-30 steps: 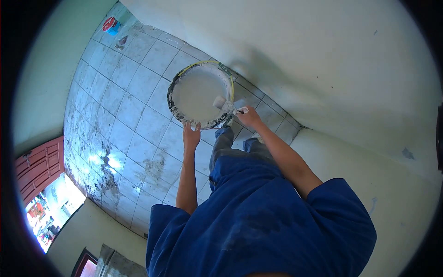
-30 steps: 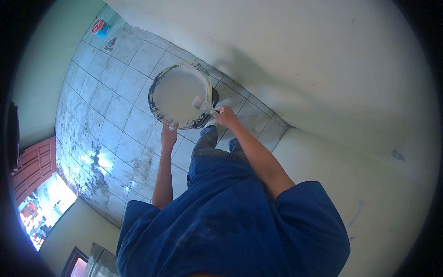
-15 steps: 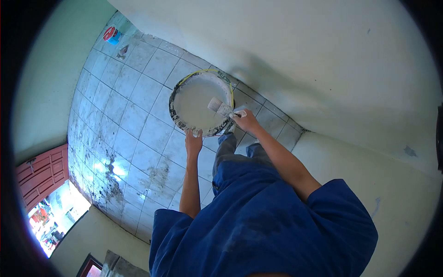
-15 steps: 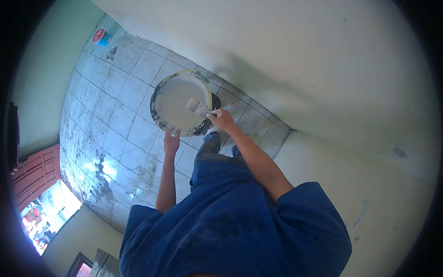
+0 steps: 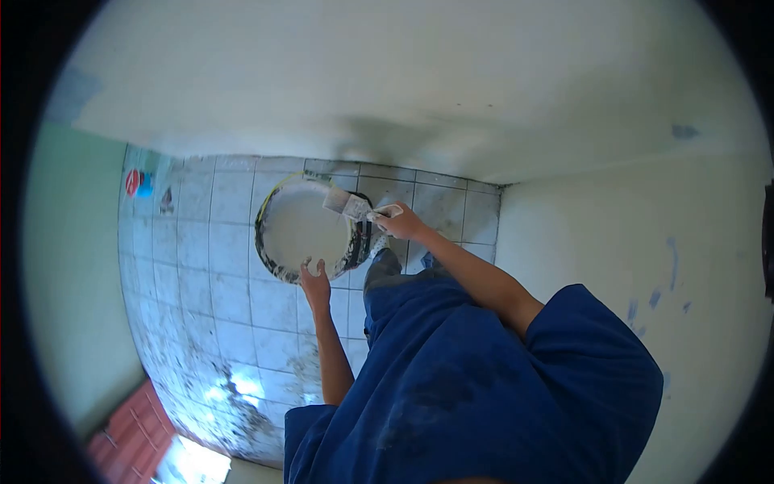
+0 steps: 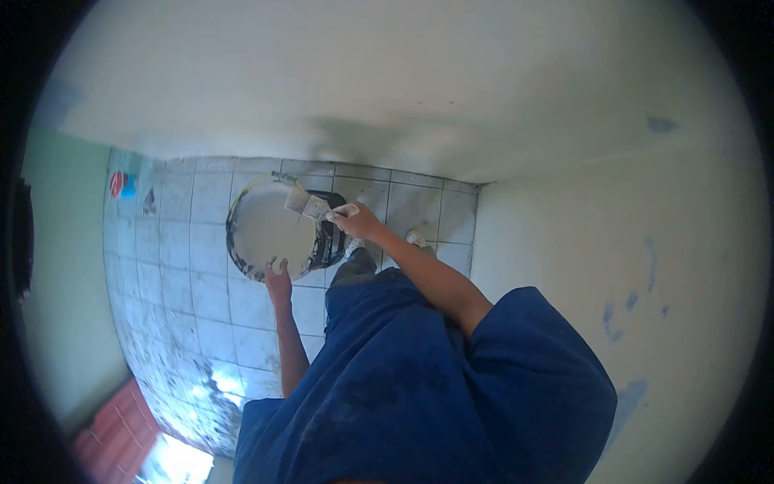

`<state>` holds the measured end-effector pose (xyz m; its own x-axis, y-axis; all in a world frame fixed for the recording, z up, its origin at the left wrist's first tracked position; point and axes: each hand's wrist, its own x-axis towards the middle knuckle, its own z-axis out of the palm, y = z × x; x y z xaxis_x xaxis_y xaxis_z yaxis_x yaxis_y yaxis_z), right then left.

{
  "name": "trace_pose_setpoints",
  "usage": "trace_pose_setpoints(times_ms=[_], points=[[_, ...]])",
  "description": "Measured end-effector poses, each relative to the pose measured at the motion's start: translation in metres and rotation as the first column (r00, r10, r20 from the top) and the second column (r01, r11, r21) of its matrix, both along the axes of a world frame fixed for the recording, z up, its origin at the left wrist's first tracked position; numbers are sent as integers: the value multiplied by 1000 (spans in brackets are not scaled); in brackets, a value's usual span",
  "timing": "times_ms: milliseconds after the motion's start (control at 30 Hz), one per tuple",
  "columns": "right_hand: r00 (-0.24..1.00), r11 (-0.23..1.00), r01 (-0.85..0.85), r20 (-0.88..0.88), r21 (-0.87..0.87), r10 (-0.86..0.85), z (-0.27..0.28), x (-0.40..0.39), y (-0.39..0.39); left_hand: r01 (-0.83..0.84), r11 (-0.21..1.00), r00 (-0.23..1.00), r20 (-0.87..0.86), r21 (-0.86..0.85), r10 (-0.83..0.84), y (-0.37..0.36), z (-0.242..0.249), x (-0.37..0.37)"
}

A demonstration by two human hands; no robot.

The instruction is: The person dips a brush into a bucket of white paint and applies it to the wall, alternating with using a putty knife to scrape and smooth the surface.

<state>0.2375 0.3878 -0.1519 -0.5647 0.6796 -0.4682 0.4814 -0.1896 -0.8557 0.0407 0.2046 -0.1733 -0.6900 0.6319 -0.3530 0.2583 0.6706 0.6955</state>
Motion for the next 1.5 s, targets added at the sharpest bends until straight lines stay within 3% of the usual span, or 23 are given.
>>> trace_pose_setpoints(times_ms=[167, 233, 367, 467, 567, 667, 767, 867, 967, 1067, 1167, 1267, 1367, 1467, 1500], points=[[941, 938, 337, -17, -83, -339, 28, 69, -1, 280, 954, 960, -14, 107, -280, 62, 26, 22], [863, 855, 497, -20, -149, -505, 25, 106, -6, 405, 895, 911, -3, 189, -411, 90, 31, 36], [632, 626, 754, -41, -199, -774, 18, 185, -23, 616, 748, 770, 11, 248, -638, 150, 57, 75], [359, 364, 896, -68, -253, -931, 21, 240, -34, 720, 648, 672, -20, 248, -740, 184, 59, 112], [288, 288, 957, -11, -35, -958, 0, 300, -45, 794, 558, 581, -31, 241, -813, 201, 57, 158], [210, 213, 975, -40, -69, -977, -20, 350, -56, 844, 474, 489, 3, 250, -872, 206, 61, 205], [204, 204, 979, -6, 19, -979, -68, 397, -63, 866, 466, 450, 124, 184, -884, 207, 39, 241], [153, 151, 985, 27, -86, -988, -58, 434, -60, 831, 494, 467, 162, 257, -869, 208, -9, 269], [181, 181, 981, -6, -74, -983, -57, 459, -55, 838, 542, 490, 349, 64, -799, 211, 28, 316], [203, 197, 965, 20, -172, -979, -51, 477, -50, 787, 606, 523, 394, 119, -756, 213, 20, 342], [255, 250, 955, 10, -161, -967, -58, 494, -46, 716, 671, 573, 387, 192, -723, 215, 16, 362], [181, 171, 970, 45, -171, -982, -67, 491, -43, 761, 629, 534, 397, 159, -747, 211, 8, 364], [271, 270, 962, 79, -31, -959, -60, 486, -39, 752, 606, 531, 308, 258, -790, 200, -13, 365], [245, 241, 938, -13, -249, -969, -43, 462, -35, 748, 608, 489, 399, 265, -776, 189, -15, 360], [238, 231, 941, -4, -249, -971, -42, 455, -35, 747, 616, 500, 400, 249, -768, 186, -11, 358]])
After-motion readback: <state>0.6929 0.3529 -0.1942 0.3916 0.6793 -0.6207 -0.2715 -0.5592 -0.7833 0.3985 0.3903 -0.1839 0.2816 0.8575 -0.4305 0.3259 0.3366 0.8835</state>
